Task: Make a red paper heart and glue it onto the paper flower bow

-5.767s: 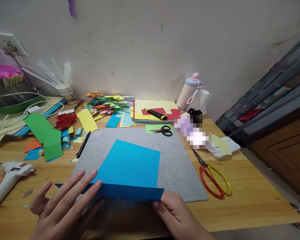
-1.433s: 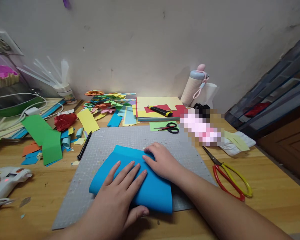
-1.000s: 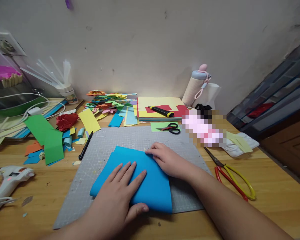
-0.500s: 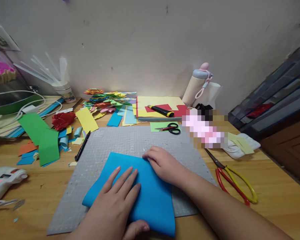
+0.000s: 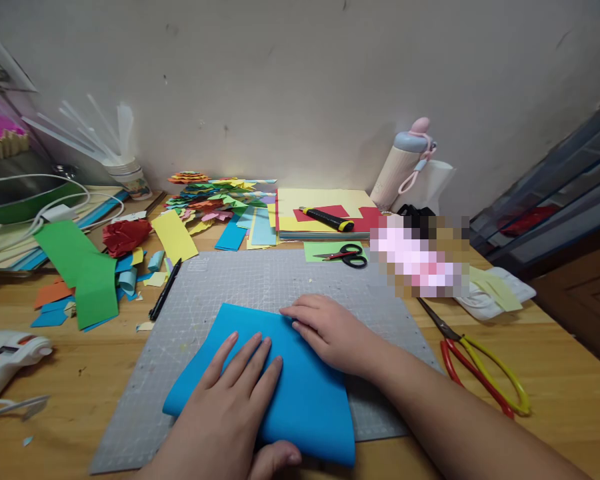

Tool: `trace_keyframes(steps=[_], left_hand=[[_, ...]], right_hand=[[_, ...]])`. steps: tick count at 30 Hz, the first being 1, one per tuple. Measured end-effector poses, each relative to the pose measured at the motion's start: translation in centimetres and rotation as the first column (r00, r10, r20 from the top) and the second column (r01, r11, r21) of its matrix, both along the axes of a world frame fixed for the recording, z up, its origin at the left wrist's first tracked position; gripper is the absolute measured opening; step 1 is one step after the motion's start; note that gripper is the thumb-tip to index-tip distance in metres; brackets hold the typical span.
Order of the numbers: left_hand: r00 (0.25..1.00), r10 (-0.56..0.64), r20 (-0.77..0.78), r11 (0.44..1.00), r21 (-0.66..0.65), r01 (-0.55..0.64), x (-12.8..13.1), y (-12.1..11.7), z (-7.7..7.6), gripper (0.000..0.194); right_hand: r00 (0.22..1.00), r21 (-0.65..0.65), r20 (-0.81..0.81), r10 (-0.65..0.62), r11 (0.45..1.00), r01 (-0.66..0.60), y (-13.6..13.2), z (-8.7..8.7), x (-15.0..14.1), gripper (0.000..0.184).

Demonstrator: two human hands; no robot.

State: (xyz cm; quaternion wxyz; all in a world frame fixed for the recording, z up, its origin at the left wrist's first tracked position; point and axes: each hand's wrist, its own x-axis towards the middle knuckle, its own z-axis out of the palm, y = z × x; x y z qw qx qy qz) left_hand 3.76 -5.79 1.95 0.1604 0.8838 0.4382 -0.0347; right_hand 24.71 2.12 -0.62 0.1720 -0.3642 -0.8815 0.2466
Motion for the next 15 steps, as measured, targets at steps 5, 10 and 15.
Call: trace_keyframes(steps=[5,10,15], left_hand=[[0.999,0.044,0.004,0.999,-0.007,-0.044,0.00,0.18,-0.42,0.089],[0.997,0.071,-0.006,0.998,-0.002,-0.071,0.13,0.33,-0.62,0.090],[0.999,0.033,0.000,0.999,0.000,-0.033,0.18,0.33,-0.50,0.087]], right_hand=[[0.999,-0.051,-0.041,-0.015,0.999,0.013,0.04,-0.06,0.02,0.032],[0.998,-0.052,-0.057,-0.015,0.999,0.012,0.26,-0.48,0.21,0.033],[0.999,-0.050,-0.035,0.002,0.999,-0.004,0.16,-0.39,0.13,0.032]])
